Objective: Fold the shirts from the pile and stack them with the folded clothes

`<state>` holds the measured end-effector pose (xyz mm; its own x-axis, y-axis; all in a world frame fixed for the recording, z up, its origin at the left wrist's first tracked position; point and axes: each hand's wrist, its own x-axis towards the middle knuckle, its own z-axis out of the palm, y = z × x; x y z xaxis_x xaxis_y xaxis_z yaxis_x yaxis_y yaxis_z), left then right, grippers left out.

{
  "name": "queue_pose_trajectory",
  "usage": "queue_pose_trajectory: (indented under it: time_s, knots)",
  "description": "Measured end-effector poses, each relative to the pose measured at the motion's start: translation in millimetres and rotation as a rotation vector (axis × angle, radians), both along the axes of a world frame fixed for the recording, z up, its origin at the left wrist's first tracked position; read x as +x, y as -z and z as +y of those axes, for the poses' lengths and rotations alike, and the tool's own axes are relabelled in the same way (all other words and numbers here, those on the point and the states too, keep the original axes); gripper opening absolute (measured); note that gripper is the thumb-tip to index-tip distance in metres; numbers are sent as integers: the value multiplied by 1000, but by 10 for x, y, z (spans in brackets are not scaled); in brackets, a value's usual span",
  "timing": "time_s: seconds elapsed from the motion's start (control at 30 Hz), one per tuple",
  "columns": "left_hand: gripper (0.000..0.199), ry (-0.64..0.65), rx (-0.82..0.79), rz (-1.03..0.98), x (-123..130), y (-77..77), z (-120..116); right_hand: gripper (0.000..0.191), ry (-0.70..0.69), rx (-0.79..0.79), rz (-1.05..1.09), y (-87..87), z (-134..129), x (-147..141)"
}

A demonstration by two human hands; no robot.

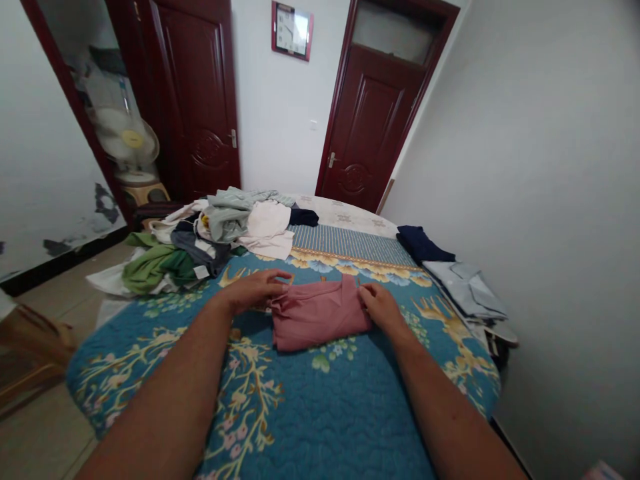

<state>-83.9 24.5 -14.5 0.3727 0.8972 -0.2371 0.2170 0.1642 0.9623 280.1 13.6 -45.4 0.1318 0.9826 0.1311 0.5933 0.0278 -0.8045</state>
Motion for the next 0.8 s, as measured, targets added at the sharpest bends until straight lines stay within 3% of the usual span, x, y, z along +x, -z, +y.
queue_pose_trajectory:
  time_s: [0.1, 0.27, 0.53, 0.8]
  knots:
    - [74, 166, 79, 48, -142, -60, -33, 37, -21, 90, -163, -2, 2, -89]
    - [71, 256, 162, 169, -228, -7, 20, 26, -70, 105, -233, 72, 98, -182]
    - [69, 269, 132, 146, -209, -32, -12, 16, -45, 125, -124, 76, 102, -86]
    - [52, 205, 120, 184, -75, 6, 7, 44, -95, 145, -18, 111, 80, -86]
